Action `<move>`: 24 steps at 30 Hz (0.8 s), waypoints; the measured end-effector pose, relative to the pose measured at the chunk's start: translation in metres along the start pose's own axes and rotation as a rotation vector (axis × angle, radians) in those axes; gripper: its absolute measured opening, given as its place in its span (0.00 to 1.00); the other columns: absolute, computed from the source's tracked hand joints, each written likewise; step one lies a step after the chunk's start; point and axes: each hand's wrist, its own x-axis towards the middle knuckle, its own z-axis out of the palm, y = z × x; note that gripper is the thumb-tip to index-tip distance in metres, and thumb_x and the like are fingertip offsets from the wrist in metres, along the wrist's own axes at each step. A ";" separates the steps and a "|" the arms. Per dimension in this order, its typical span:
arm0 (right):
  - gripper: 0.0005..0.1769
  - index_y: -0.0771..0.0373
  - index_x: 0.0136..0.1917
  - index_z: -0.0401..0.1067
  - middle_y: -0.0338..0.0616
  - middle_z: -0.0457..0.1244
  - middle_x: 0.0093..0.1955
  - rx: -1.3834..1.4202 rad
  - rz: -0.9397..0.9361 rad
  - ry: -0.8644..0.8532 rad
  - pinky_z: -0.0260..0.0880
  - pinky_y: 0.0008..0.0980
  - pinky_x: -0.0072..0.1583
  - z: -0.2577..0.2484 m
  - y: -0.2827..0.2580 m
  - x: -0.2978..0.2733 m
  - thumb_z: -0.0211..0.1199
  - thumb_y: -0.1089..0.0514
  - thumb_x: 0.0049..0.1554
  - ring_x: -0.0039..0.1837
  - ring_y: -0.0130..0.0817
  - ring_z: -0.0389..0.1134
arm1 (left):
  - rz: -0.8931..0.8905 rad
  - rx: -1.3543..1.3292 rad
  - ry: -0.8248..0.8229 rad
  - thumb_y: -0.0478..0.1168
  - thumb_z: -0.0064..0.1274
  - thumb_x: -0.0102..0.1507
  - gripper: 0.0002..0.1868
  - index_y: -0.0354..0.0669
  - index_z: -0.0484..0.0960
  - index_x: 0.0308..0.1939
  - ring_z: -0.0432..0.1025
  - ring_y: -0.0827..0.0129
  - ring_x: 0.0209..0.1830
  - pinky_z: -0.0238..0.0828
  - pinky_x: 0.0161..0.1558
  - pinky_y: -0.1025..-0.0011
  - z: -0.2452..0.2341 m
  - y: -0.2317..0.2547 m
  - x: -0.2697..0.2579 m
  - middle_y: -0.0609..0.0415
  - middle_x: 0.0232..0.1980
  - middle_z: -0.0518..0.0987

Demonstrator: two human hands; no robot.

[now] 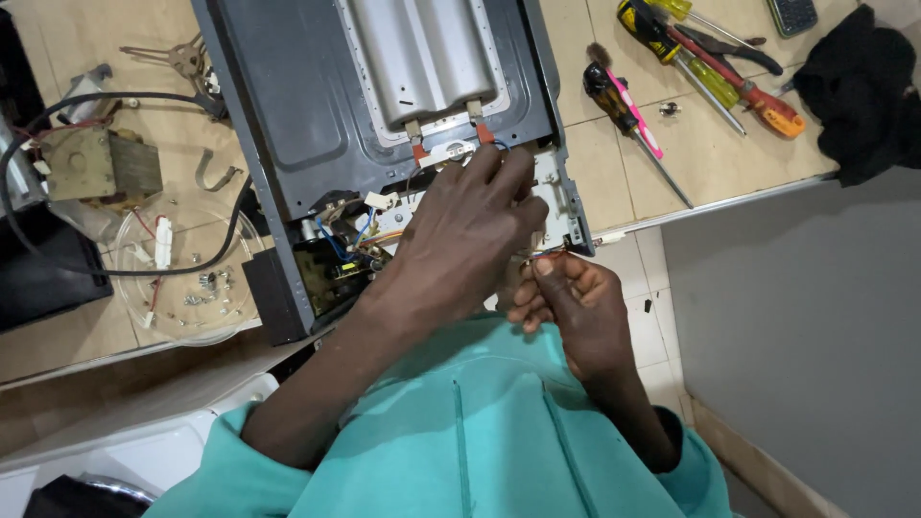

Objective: Repairing a microwave oven by inspecting and manipulating the internal wiring and connectors.

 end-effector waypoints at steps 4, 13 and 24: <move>0.18 0.70 0.46 0.75 0.55 0.70 0.35 -0.079 -0.057 0.079 0.71 0.27 0.31 0.004 -0.003 -0.002 0.60 0.51 0.64 0.33 0.41 0.74 | 0.018 0.022 0.075 0.34 0.62 0.61 0.08 0.43 0.76 0.37 0.61 0.54 0.46 0.59 0.31 0.56 0.001 -0.004 0.000 0.48 0.49 0.67; 0.14 0.71 0.46 0.76 0.54 0.72 0.35 -0.332 0.013 0.133 0.68 0.29 0.31 0.000 -0.030 -0.021 0.58 0.57 0.63 0.32 0.38 0.73 | -0.143 -0.167 0.328 0.34 0.64 0.63 0.13 0.38 0.73 0.42 0.66 0.56 0.46 0.75 0.41 0.58 -0.013 0.002 -0.013 0.47 0.48 0.69; 0.20 0.80 0.62 0.74 0.66 0.69 0.59 -1.114 -1.026 0.064 0.76 0.39 0.55 0.010 -0.119 -0.023 0.73 0.66 0.62 0.57 0.49 0.71 | -0.359 -0.689 0.529 0.46 0.53 0.69 0.11 0.45 0.84 0.38 0.74 0.70 0.36 0.69 0.32 0.73 -0.029 0.007 -0.028 0.57 0.37 0.80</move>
